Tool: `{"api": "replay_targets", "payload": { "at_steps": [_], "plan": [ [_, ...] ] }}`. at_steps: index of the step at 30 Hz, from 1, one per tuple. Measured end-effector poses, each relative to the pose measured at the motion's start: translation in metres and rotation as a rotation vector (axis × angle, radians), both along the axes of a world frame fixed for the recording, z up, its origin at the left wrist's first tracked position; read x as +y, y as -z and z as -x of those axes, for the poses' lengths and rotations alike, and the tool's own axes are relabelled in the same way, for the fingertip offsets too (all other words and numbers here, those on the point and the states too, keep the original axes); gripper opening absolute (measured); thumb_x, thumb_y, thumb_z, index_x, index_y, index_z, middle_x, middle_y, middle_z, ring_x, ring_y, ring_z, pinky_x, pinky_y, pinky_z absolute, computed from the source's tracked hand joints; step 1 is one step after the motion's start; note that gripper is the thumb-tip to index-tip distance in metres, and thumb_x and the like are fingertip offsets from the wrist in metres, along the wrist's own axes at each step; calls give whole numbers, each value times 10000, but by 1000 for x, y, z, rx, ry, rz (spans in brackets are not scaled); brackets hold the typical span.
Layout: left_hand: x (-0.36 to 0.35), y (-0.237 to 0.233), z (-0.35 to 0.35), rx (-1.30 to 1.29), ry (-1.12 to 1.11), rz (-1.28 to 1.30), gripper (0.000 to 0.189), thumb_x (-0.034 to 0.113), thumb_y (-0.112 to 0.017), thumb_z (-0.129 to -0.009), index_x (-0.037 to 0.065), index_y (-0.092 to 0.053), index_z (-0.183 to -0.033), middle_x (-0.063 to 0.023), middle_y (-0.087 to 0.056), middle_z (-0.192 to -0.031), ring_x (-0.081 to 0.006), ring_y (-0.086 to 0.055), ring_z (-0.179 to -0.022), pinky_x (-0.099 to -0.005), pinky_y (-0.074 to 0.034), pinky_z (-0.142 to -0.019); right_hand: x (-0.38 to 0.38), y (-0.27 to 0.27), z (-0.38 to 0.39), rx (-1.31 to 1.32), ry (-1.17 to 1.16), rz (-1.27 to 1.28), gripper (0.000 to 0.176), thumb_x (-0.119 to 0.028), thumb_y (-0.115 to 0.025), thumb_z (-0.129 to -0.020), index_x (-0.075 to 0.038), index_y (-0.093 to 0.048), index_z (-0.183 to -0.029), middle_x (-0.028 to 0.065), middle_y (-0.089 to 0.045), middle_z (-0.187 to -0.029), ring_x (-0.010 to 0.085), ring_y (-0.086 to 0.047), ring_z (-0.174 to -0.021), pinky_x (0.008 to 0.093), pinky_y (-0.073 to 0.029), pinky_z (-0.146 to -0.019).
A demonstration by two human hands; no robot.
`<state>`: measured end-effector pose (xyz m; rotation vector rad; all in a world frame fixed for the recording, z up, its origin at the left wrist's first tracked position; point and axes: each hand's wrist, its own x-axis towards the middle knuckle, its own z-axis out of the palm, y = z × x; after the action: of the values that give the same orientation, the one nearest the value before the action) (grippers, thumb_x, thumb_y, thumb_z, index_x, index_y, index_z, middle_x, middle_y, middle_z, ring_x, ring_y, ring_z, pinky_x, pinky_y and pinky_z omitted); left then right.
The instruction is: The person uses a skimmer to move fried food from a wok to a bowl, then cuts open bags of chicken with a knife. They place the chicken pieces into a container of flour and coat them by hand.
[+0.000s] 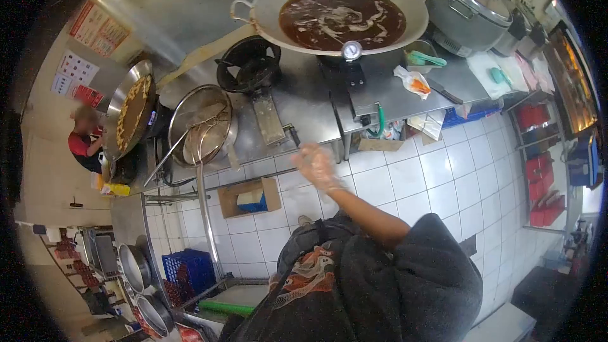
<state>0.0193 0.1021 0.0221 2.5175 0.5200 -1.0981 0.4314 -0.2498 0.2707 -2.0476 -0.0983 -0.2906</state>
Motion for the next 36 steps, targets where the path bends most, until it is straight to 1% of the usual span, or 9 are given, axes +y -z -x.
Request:
{"api": "replay_targets", "payload": {
  "at_steps": [2,5,11,14,17,20,25,33,36],
  "plan": [
    [-5,15,11,57,-22,-81,224,201,-517,-945,44,-676,-954,-171,-670,-1009,-245,-650,-855,-412,-550,-765,-54,-50,-16,-265,163,10,344,-379,-778,-791,-65,-648,-731,172,-679,-1016,337,-643,-975,432,-506,-883],
    [-4,28,14,-387,-240,300,269,265,-509,-959,88,-641,-1113,-166,-670,-1089,-291,-659,-872,-466,-520,-702,-132,-164,-56,-530,351,129,424,-398,-805,-747,-65,-552,-680,176,-625,-1049,341,-596,-1002,476,-485,-845],
    [-27,-7,-49,-131,-1278,623,233,236,-540,-934,129,-568,-1139,-135,-631,-990,-279,-624,-773,-438,-487,-612,-201,-213,-160,-330,421,666,510,-493,-830,-669,-102,-620,-922,206,-549,-1272,387,-491,-1223,506,-454,-945],
    [-24,0,-38,-106,-1485,745,243,221,-556,-922,149,-532,-1152,-119,-612,-941,-273,-606,-723,-424,-470,-568,-197,-220,-179,-169,367,742,619,-550,-828,-635,-124,-641,-1044,220,-510,-1346,405,-450,-1279,518,-435,-984],
    [-45,-20,-19,-321,-1124,602,211,187,-559,-910,145,-548,-1117,-112,-610,-887,-245,-582,-630,-369,-444,-497,-193,-221,-186,-88,325,770,715,-607,-817,-626,-142,-651,-1144,218,-499,-1365,402,-442,-1287,527,-426,-997],
    [-58,-42,-27,-201,-1447,530,193,172,-561,-905,136,-559,-1094,-115,-618,-875,-241,-578,-608,-358,-442,-484,-188,-224,-187,-113,272,684,706,-621,-798,-658,-129,-663,-1146,216,-565,-1275,373,-503,-1232,485,-439,-993],
    [-58,-47,-6,-184,-1464,540,201,161,-565,-906,132,-549,-1105,-111,-618,-872,-245,-591,-635,-364,-459,-503,-216,-234,-190,-180,356,319,723,-640,-769,-695,-94,-678,-1160,186,-654,-1092,332,-597,-1110,417,-465,-963],
    [-50,-45,3,-177,-1460,536,216,143,-571,-909,125,-533,-1121,-106,-617,-867,-251,-612,-677,-372,-485,-533,-207,-230,-189,-264,332,725,767,-598,-792,-683,-209,-589,-1311,211,-549,-1313,369,-519,-1228,465,-436,-1021],
    [-47,-43,1,-191,-1458,540,223,136,-573,-910,123,-527,-1127,-104,-617,-865,-253,-620,-693,-375,-494,-544,-194,-237,-191,-192,250,752,815,-563,-816,-656,-268,-540,-1365,209,-447,-1433,393,-381,-1358,506,-391,-1067]
  ]
}}
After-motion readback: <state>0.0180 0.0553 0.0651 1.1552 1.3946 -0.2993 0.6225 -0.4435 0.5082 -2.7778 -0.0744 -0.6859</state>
